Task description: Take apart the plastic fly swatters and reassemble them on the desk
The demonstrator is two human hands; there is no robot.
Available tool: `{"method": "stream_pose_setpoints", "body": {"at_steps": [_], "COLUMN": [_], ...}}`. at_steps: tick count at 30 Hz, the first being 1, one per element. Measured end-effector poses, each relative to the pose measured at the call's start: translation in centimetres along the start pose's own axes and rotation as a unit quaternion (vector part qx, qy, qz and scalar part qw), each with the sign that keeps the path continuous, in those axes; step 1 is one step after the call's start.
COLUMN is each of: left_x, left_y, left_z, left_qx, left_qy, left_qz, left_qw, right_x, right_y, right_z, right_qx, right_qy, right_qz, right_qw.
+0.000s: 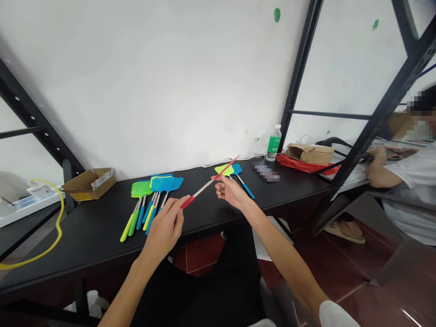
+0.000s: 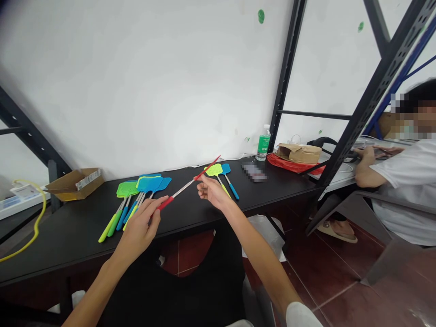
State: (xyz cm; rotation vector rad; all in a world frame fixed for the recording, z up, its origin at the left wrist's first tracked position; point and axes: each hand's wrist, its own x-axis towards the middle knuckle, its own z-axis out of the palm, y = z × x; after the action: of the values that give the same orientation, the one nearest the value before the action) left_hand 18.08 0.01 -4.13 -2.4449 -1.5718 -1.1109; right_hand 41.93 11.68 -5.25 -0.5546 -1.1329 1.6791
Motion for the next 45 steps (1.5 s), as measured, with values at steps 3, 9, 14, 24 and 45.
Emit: {"method": "stream_pose_setpoints", "body": {"at_steps": [3, 9, 14, 24, 45], "left_x": [0.0, -0.2, -0.3, -0.5, 0.4], "left_y": [0.1, 0.3, 0.4, 0.9, 1.1], "left_z": [0.1, 0.3, 1.1, 1.8, 0.9], "left_qx": [0.005, 0.018, 0.023, 0.042, -0.528], "left_qy": [-0.002, 0.001, 0.003, -0.020, -0.244], "left_qz": [0.000, -0.016, -0.007, -0.014, -0.191], "left_qw": [1.000, 1.000, 1.000, 0.999, 0.791], "right_x": [-0.3, -0.5, -0.7, -0.2, -0.2], "right_y": [-0.2, 0.4, 1.4, 3.2, 0.3], "right_z": [0.4, 1.5, 3.1, 3.4, 2.9], "right_qx": [0.003, -0.013, -0.069, -0.179, -0.126], "right_qy": [-0.030, -0.020, -0.013, 0.053, 0.069], "right_qz": [-0.006, -0.045, -0.092, -0.155, -0.208], "right_qw": [1.000, 0.999, 0.993, 0.970, 0.967]}}
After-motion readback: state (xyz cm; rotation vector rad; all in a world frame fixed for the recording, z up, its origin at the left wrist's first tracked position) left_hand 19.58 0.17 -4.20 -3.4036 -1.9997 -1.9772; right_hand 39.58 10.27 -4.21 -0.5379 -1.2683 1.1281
